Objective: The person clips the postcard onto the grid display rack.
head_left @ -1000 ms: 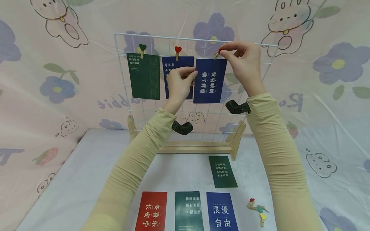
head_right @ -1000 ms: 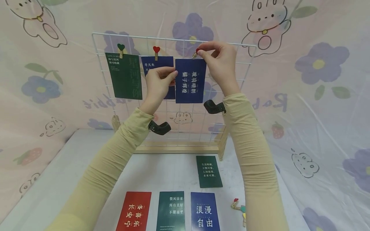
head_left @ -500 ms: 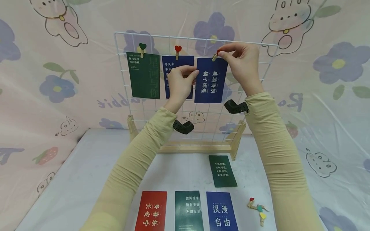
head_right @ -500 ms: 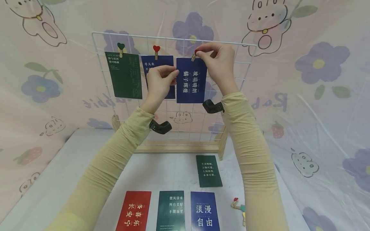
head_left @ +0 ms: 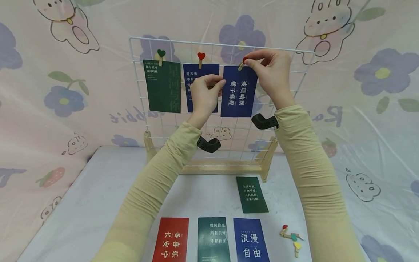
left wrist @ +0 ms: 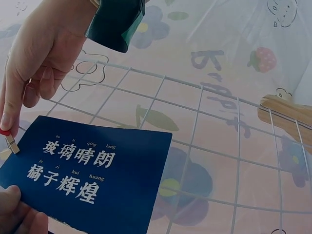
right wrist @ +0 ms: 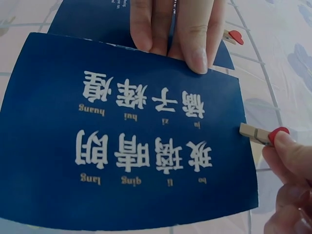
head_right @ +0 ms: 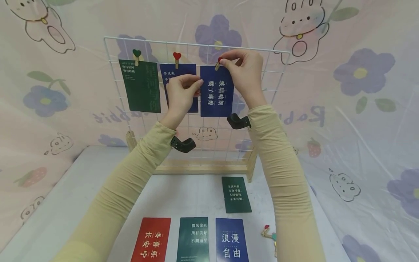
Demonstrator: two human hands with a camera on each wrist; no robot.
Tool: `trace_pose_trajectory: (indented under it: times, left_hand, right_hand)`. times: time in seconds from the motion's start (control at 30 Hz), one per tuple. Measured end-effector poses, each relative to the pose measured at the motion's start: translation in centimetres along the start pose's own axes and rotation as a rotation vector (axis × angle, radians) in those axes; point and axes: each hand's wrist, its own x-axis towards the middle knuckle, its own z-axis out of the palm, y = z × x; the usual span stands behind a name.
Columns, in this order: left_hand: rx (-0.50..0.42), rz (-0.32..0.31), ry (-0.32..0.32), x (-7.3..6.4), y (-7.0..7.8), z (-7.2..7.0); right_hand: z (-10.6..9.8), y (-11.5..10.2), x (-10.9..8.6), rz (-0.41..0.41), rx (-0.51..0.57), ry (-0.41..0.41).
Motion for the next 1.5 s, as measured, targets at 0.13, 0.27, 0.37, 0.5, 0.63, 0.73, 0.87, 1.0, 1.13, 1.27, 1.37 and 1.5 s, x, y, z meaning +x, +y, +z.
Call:
trace_pose_trajectory:
  times: [0.13, 0.27, 0.37, 0.5, 0.63, 0.73, 0.87, 1.0, 1.13, 1.27, 1.37, 1.5]
  left_hand:
    - [0.001, -0.009, 0.005, 0.0, 0.0, 0.1]
    - [0.002, -0.008, 0.007, 0.0, 0.0, 0.1]
    - [-0.001, -0.006, 0.009, 0.0, 0.1, 0.1]
    - [-0.004, -0.009, 0.009, 0.0, 0.2, 0.0]
    - [0.007, -0.004, 0.003, 0.0, 0.1, -0.1]
    - [0.015, -0.001, -0.001, 0.1, 0.0, -0.2]
    - [0.027, -0.001, 0.003, 0.1, 0.0, -0.3]
    - [0.030, 0.003, 0.001, 0.1, 0.0, -0.4]
    - [0.009, 0.003, -0.015, 0.1, 0.0, -0.3]
    - [-0.008, 0.003, -0.028, -0.1, -0.1, -0.3]
    - [-0.017, 0.013, -0.032, -0.1, -0.1, -0.4]
    - [-0.023, 0.022, -0.035, -0.1, -0.1, -0.4]
  right_hand:
    - [0.2, -0.2, -0.1, -0.001, -0.011, -0.002]
    - [0.3, -0.2, 0.0, -0.019, -0.034, 0.001]
    - [0.4, -0.2, 0.1, -0.028, -0.054, 0.004]
    - [0.4, -0.3, 0.1, -0.019, -0.083, -0.004]
    - [0.5, -0.6, 0.1, -0.010, -0.129, -0.023]
    - [0.6, -0.9, 0.1, -0.016, -0.161, -0.036]
    - [0.9, -1.0, 0.1, -0.030, -0.167, -0.034]
    - [1.1, -0.7, 0.1, -0.034, -0.128, -0.022]
    - [0.8, -0.2, 0.0, -0.029, -0.090, -0.005]
    - [0.3, 0.2, -0.5, -0.042, -0.008, -0.005]
    - [0.0, 0.4, -1.1, -0.046, 0.069, -0.011]
    - [-0.5, 0.2, -2.0, -0.038, 0.128, -0.007]
